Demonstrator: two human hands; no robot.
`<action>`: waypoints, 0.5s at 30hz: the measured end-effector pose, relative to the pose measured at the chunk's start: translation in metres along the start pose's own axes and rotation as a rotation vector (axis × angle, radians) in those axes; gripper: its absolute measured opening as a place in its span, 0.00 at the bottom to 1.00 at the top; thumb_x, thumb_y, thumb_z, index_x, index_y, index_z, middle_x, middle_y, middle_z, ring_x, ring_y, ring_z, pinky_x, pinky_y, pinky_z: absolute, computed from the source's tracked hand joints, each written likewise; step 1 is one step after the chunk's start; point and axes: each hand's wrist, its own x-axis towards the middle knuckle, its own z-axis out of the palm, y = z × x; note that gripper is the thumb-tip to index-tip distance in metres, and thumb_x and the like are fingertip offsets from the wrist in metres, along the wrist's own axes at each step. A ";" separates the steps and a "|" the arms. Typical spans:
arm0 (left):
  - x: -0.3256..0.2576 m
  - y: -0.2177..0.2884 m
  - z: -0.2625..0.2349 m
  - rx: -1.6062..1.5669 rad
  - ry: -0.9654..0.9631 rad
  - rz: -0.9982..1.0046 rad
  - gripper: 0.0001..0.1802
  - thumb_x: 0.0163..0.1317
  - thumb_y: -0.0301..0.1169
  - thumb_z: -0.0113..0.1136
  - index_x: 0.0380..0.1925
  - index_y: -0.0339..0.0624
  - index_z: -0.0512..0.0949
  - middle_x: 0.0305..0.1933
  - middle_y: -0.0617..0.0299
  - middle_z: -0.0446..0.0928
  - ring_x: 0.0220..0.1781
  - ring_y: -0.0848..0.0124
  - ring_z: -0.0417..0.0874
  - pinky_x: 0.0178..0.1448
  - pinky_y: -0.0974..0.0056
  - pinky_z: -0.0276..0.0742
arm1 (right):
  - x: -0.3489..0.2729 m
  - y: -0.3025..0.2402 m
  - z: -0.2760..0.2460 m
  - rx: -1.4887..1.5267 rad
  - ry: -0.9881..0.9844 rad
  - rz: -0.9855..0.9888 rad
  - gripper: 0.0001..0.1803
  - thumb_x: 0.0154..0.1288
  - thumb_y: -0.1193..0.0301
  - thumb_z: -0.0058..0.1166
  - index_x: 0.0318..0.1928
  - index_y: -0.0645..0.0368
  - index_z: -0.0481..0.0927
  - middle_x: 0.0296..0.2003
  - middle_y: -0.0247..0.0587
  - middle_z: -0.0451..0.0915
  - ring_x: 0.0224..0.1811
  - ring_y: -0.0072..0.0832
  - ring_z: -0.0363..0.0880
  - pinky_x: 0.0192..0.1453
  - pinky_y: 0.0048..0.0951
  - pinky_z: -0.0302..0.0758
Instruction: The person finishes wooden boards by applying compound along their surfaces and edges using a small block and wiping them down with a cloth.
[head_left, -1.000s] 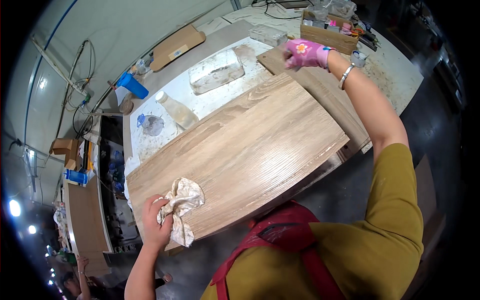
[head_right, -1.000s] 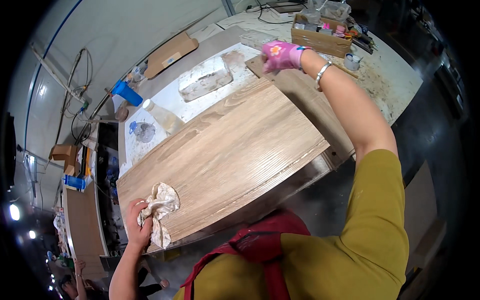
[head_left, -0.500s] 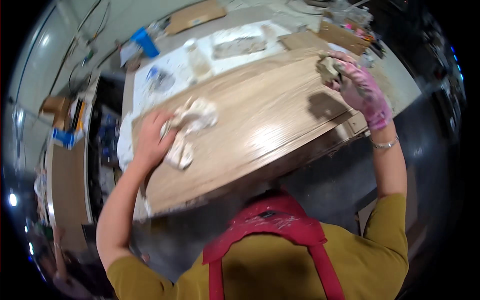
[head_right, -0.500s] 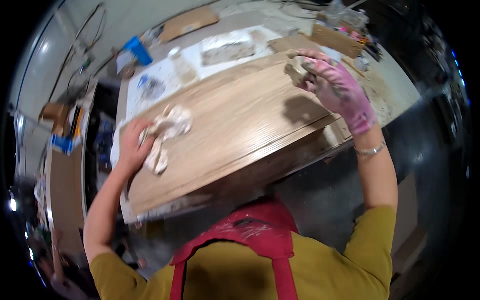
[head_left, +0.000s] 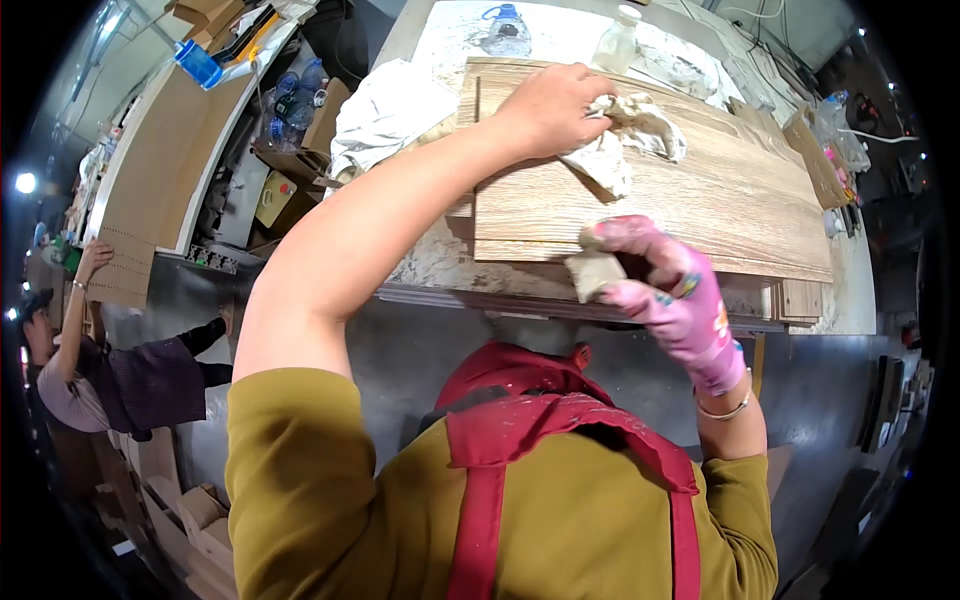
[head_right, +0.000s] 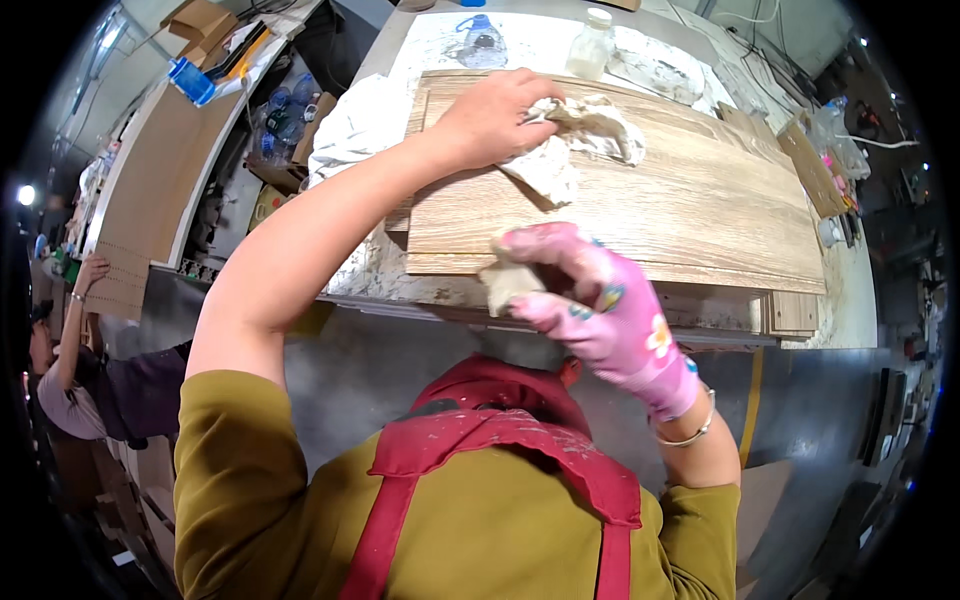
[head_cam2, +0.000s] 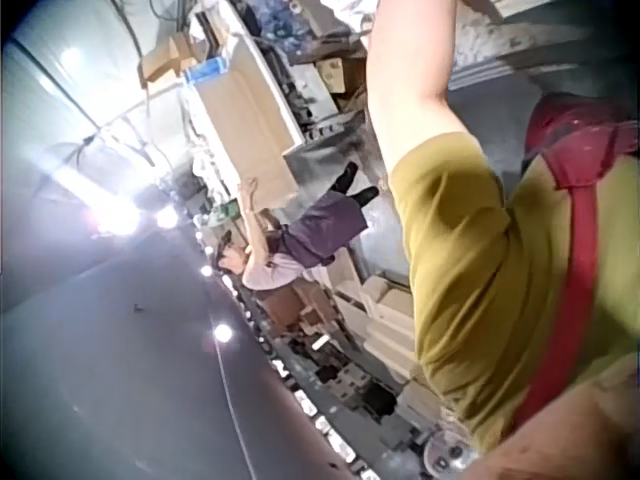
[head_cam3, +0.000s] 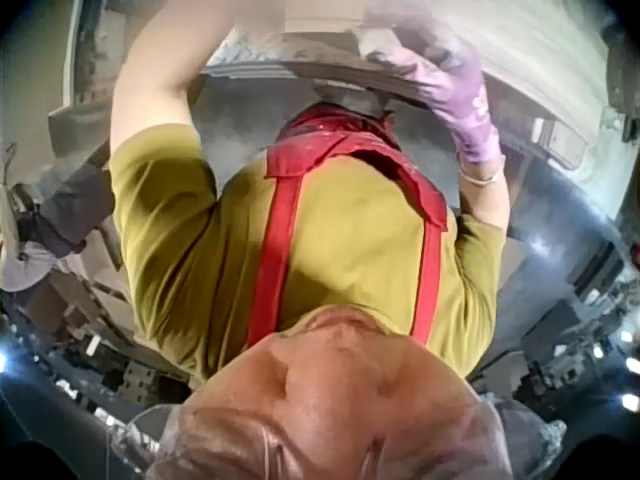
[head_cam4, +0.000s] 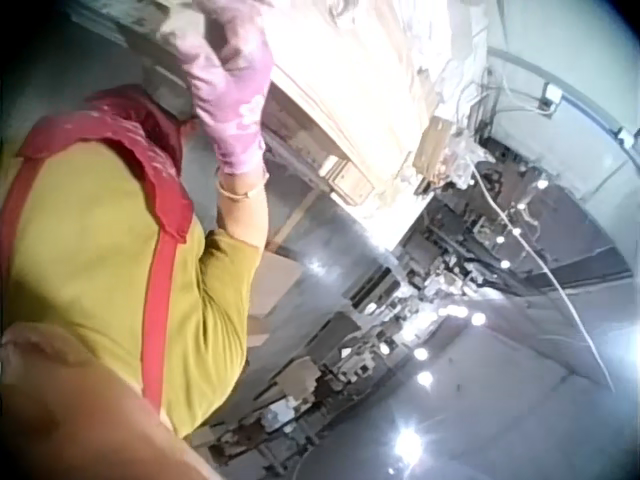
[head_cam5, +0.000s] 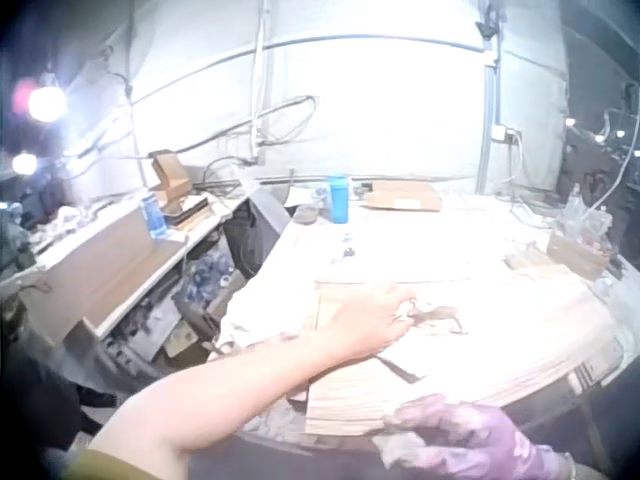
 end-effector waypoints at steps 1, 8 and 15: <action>-0.001 0.001 -0.001 -0.007 0.006 0.000 0.19 0.56 0.41 0.59 0.47 0.46 0.76 0.46 0.52 0.76 0.49 0.54 0.76 0.54 0.55 0.72 | 0.003 -0.003 0.010 -0.084 -0.024 0.006 0.24 0.58 0.71 0.61 0.54 0.68 0.74 0.50 0.47 0.75 0.53 0.31 0.74 0.57 0.29 0.70; 0.004 -0.002 0.004 -0.018 -0.001 -0.021 0.21 0.56 0.45 0.57 0.47 0.47 0.77 0.45 0.50 0.77 0.51 0.53 0.77 0.55 0.53 0.73 | 0.024 -0.001 0.059 -0.732 -0.004 -0.273 0.26 0.48 0.78 0.61 0.51 0.58 0.73 0.47 0.49 0.75 0.48 0.45 0.77 0.49 0.39 0.76; 0.003 -0.007 0.008 -0.028 0.065 0.025 0.20 0.56 0.42 0.58 0.46 0.46 0.77 0.41 0.49 0.76 0.46 0.52 0.77 0.52 0.54 0.73 | 0.035 0.004 0.081 -0.870 -0.027 -0.303 0.28 0.44 0.81 0.60 0.51 0.58 0.75 0.46 0.48 0.76 0.45 0.45 0.78 0.45 0.40 0.76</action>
